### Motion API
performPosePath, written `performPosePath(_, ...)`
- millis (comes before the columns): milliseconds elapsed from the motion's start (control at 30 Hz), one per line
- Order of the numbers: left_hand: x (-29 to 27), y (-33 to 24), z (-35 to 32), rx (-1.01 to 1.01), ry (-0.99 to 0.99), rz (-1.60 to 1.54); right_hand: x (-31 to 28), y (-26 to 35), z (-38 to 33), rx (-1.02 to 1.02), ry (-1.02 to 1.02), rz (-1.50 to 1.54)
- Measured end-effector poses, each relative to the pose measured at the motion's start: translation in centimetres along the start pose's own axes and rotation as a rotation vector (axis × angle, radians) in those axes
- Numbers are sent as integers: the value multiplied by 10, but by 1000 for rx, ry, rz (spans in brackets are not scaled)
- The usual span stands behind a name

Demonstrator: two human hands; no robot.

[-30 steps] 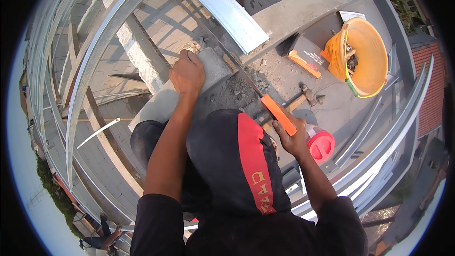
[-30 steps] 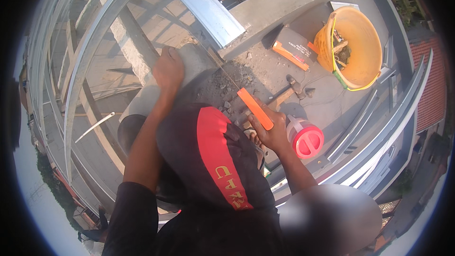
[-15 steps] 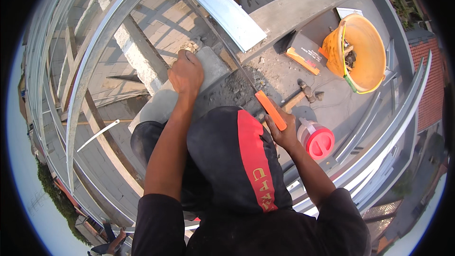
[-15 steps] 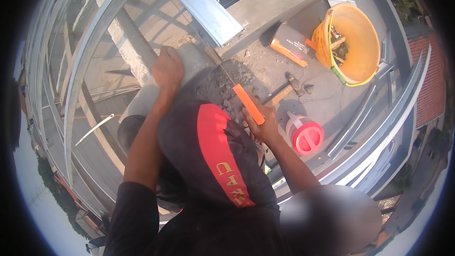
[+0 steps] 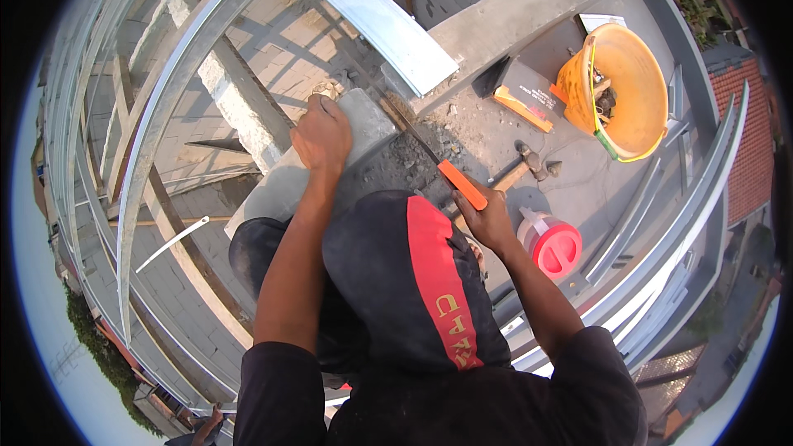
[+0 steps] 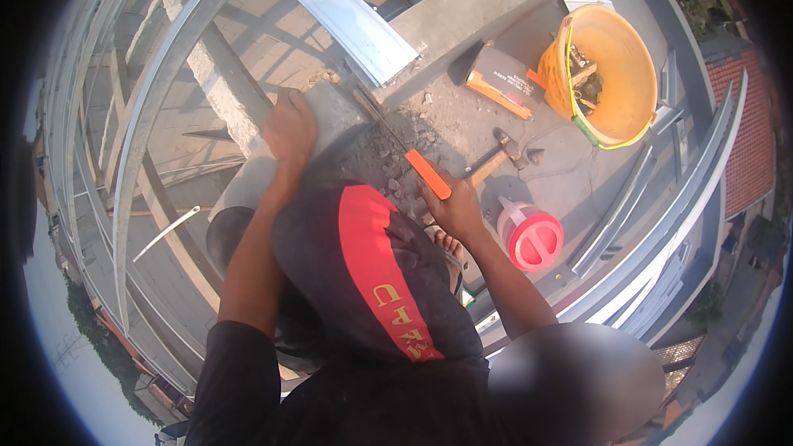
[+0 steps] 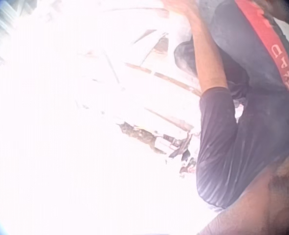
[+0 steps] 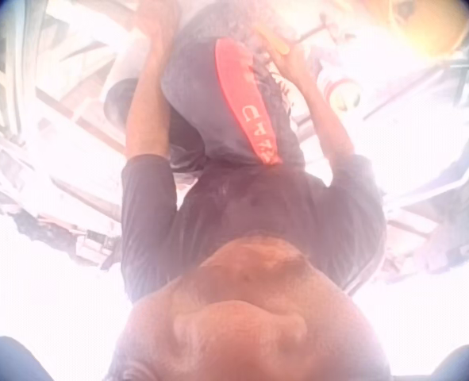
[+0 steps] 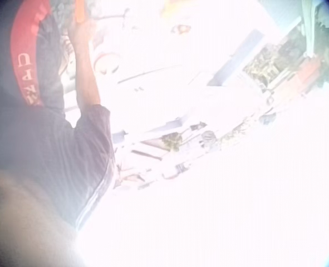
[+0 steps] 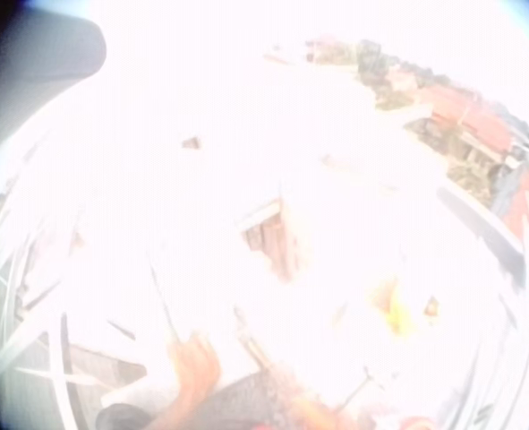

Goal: The person sits on a rooftop and uses a hammer to break away concrete debris from a metal frame joint. They then position a long metal beam into the frame, use a hand saw to cut the beam, and fit the cut piece into the structure.

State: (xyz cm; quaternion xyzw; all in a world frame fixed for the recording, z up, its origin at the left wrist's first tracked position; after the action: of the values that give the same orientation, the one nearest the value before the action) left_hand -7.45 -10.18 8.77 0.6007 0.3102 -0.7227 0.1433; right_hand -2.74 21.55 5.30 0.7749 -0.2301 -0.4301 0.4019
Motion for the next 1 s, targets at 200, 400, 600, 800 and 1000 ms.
performPosePath(200,2,3,1,26,-26,-7,-14,31,-24,-254,-166,114)
performPosePath(400,4,5,0,-14,35,21,-1,13,-2,65,67,-88)
performPosePath(600,4,2,4,29,-18,-5,-19,46,-25,-254,-207,178)
performPosePath(800,4,4,1,9,15,2,3,-1,-5,-18,4,40)
performPosePath(1000,2,6,4,11,21,14,-20,26,-43,-198,-47,18)
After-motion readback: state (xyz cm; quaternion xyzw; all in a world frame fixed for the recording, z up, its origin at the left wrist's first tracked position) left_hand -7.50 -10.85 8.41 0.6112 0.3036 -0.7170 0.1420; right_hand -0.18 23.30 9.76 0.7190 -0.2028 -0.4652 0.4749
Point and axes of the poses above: each hand's wrist, its own z-axis towards the middle knuckle, its own x-axis out of the palm, y = z × x, the point moved 6 cm from there along z, towards the middle knuckle, and after that the axes turned 2 degrees about x, right-handed, at the moved point
